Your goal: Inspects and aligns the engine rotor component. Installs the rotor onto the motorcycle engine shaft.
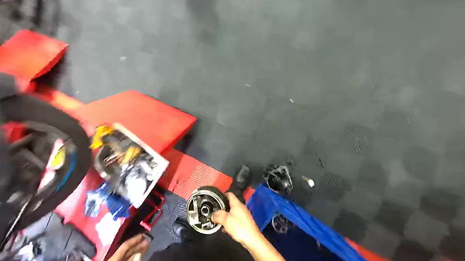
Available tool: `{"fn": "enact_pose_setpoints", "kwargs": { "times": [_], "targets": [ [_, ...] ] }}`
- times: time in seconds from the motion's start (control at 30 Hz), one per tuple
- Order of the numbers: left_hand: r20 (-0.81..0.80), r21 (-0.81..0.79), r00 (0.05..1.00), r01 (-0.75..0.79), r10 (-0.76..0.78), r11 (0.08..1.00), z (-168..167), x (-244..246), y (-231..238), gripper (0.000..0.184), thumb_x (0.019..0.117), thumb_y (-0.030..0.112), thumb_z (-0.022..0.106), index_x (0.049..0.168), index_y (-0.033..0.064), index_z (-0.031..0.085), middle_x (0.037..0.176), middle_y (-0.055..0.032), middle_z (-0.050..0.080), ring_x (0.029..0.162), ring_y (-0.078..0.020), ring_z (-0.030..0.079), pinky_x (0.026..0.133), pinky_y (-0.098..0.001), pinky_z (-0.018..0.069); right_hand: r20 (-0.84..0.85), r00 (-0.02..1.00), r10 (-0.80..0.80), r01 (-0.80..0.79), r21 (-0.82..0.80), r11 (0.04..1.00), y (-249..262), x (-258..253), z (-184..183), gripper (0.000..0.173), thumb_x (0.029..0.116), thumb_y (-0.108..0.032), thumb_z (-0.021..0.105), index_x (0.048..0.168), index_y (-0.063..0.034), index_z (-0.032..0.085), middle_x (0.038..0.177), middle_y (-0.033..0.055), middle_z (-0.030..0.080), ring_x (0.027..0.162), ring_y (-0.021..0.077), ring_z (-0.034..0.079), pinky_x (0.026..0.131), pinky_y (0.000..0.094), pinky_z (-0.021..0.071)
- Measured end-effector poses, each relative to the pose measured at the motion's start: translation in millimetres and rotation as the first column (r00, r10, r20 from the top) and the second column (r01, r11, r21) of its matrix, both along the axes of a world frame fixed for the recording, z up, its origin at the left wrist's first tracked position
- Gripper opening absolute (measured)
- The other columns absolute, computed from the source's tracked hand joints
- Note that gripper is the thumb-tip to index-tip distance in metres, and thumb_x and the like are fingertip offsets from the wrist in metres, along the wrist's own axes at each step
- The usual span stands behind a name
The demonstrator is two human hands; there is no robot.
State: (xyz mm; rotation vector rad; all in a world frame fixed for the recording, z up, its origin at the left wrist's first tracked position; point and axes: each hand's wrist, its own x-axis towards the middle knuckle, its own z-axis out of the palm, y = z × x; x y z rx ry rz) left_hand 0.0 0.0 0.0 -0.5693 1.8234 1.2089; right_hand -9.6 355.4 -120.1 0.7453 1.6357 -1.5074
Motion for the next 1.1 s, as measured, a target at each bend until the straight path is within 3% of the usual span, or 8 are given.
{"fn": "enact_pose_setpoints", "kwargs": {
  "times": [0.1,0.27,0.47,0.57,0.63,0.83,1.0,1.1],
  "targets": [
    [-0.118,0.381,0.960,-0.192,0.254,0.904,4.2,32.4,-41.2,0.098,0.0878,0.064,0.070,0.157,0.0050,0.034,0.150,-0.0168,0.054,0.132,-0.0372,0.058,0.103,-0.0590,0.0551,-0.151,0.961,0.230,-0.224,0.054,0.973,-85.9,0.0,101.8,0.065,0.0745,-0.040,0.081,0.132,-0.0193,0.059,0.109,0.0052,0.073,0.089,0.0215,0.074,0.075,0.0500,0.0645],
    [0.084,0.823,0.801,-0.391,0.593,0.411,45.0,123.0,-161.1,0.097,0.0845,0.064,0.074,0.158,0.0141,0.033,0.139,-0.0191,0.062,0.120,-0.0369,0.065,0.096,-0.0552,0.0570,-0.282,0.870,0.405,-0.445,-0.095,0.891,-277.3,37.6,181.9,0.062,0.0754,-0.029,0.084,0.128,-0.0086,0.059,0.102,0.0086,0.074,0.083,0.0226,0.074,0.069,0.0447,0.0641],
    [0.163,0.768,0.225,-0.640,0.961,0.020,31.4,255.2,-270.6,0.090,0.0867,0.036,0.080,0.156,0.0096,0.028,0.134,-0.0230,0.062,0.115,-0.0387,0.067,0.092,-0.0582,0.0589,-0.289,0.384,0.877,-0.898,0.105,0.428,-471.0,91.0,183.1,0.080,0.0782,-0.049,0.084,0.143,-0.0134,0.054,0.125,0.0081,0.070,0.116,0.0205,0.068,0.104,0.0486,0.0546],
    [0.225,0.696,-0.002,-0.700,0.974,-0.163,16.9,302.6,-295.9,0.079,0.0935,0.038,0.069,0.157,0.0147,0.028,0.130,-0.0286,0.063,0.107,-0.0465,0.069,0.080,-0.0636,0.0608,-0.273,0.068,0.960,-0.929,0.333,0.161,-532.1,108.9,195.5,0.092,0.0836,-0.068,0.072,0.152,-0.0122,0.046,0.140,0.0133,0.062,0.127,0.0285,0.061,0.108,0.0539,0.0494],
    [0.270,0.675,-0.148,-0.676,0.951,-0.297,8.6,322.0,-304.0,0.089,0.0848,0.042,0.079,0.154,0.0164,0.031,0.126,-0.0320,0.063,0.097,-0.0510,0.070,0.072,-0.0651,0.0610,-0.363,-0.050,0.931,-0.838,0.522,0.159,-561.2,127.2,204.9,0.074,0.0908,-0.068,0.060,0.142,-0.0143,0.057,0.130,0.0100,0.065,0.115,0.0265,0.065,0.098,0.0504,0.0550],
    [0.009,0.644,-0.420,-0.692,0.908,-0.326,6.6,326.1,-318.8,0.081,0.0872,0.030,0.077,0.151,0.0063,0.033,0.113,-0.0242,0.068,0.090,-0.0368,0.074,0.068,-0.0553,0.0640,-0.256,-0.309,0.916,-0.889,0.421,-0.183,-660.7,161.1,213.3,0.054,0.0995,-0.062,0.049,0.115,-0.0150,0.071,0.101,0.0092,0.073,0.101,0.0283,0.070,0.089,0.0562,0.0554],
    [-0.067,0.603,-0.469,-0.722,0.881,-0.339,18.4,322.9,-332.9,0.091,0.0817,0.033,0.084,0.152,0.0070,0.033,0.117,-0.0306,0.066,0.090,-0.0461,0.072,0.066,-0.0619,0.0626,-0.290,-0.280,0.915,-0.923,0.342,-0.175,-710.4,158.5,201.4,0.042,0.0975,-0.051,0.061,0.086,-0.0115,0.070,0.083,0.0076,0.068,0.084,0.0254,0.068,0.076,0.0527,0.0549],
    [-0.082,0.575,-0.479,-0.739,0.874,-0.351,19.5,320.4,-346.1,0.083,0.0872,0.030,0.077,0.153,0.0079,0.031,0.116,-0.0302,0.066,0.087,-0.0457,0.073,0.064,-0.0612,0.0626,-0.338,-0.143,0.930,-0.979,0.189,-0.082,-725.9,160.8,190.7,0.029,0.0964,-0.040,0.068,0.090,-0.0116,0.074,0.084,0.0055,0.071,0.082,0.0205,0.069,0.079,0.0487,0.0563]
  ]
}}
